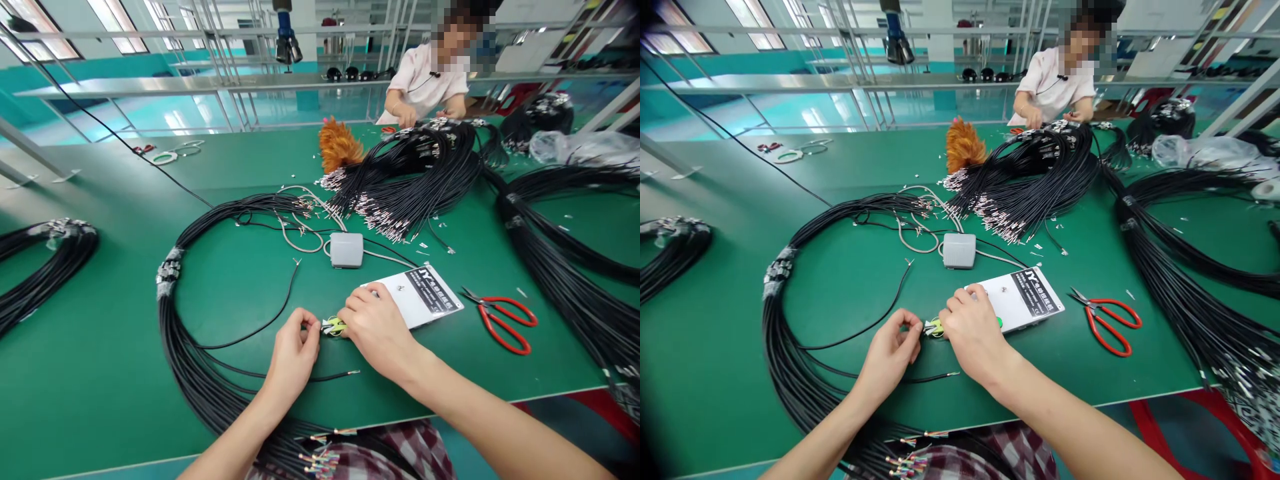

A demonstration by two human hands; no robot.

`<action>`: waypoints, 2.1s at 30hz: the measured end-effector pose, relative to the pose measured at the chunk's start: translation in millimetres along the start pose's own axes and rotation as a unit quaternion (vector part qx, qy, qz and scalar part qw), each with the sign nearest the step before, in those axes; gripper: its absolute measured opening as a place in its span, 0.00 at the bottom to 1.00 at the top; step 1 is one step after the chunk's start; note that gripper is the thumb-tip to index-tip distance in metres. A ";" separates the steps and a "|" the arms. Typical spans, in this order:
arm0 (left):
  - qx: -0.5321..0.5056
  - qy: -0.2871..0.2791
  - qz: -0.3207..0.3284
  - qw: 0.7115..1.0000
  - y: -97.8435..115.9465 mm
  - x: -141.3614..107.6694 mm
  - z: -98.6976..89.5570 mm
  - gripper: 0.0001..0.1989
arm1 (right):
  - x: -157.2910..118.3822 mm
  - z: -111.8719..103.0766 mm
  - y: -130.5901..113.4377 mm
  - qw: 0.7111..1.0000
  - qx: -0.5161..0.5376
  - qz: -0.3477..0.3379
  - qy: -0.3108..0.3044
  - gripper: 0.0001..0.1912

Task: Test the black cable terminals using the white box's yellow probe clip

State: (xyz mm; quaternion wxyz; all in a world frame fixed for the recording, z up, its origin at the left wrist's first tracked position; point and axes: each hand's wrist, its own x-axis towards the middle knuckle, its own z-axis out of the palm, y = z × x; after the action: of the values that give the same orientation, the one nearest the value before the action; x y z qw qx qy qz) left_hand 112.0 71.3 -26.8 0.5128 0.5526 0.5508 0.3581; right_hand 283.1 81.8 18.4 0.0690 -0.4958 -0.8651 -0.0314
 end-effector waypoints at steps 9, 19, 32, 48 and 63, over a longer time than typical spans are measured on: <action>-0.014 -0.017 -0.007 1.000 -1.3 0.3 0.1 0.10 | -8.5 -7.1 0.1 0.997 0.050 0.012 0.052 0.08; -0.049 -0.018 -0.015 0.999 -0.9 1.3 -1.2 0.11 | -95.3 8.5 14.0 0.931 0.127 0.128 0.318 0.10; -0.031 0.022 -0.034 0.999 9.7 -9.6 -20.2 0.11 | -94.9 30.8 12.6 0.917 0.066 0.131 0.370 0.11; -0.180 -0.090 -0.055 0.978 43.5 -49.4 -16.2 0.13 | -45.6 -3.2 -59.5 0.826 0.499 0.199 0.168 0.01; 0.106 -0.054 0.079 0.990 41.7 -61.3 -21.0 0.10 | -49.8 -1.8 -55.8 0.558 0.760 0.317 0.101 0.14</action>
State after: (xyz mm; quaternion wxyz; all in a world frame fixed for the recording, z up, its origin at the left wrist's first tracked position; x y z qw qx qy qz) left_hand 93.5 20.6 28.3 0.4504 0.6642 0.5118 0.3066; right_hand 259.9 10.8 13.4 0.5127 -0.4954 -0.3430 0.6117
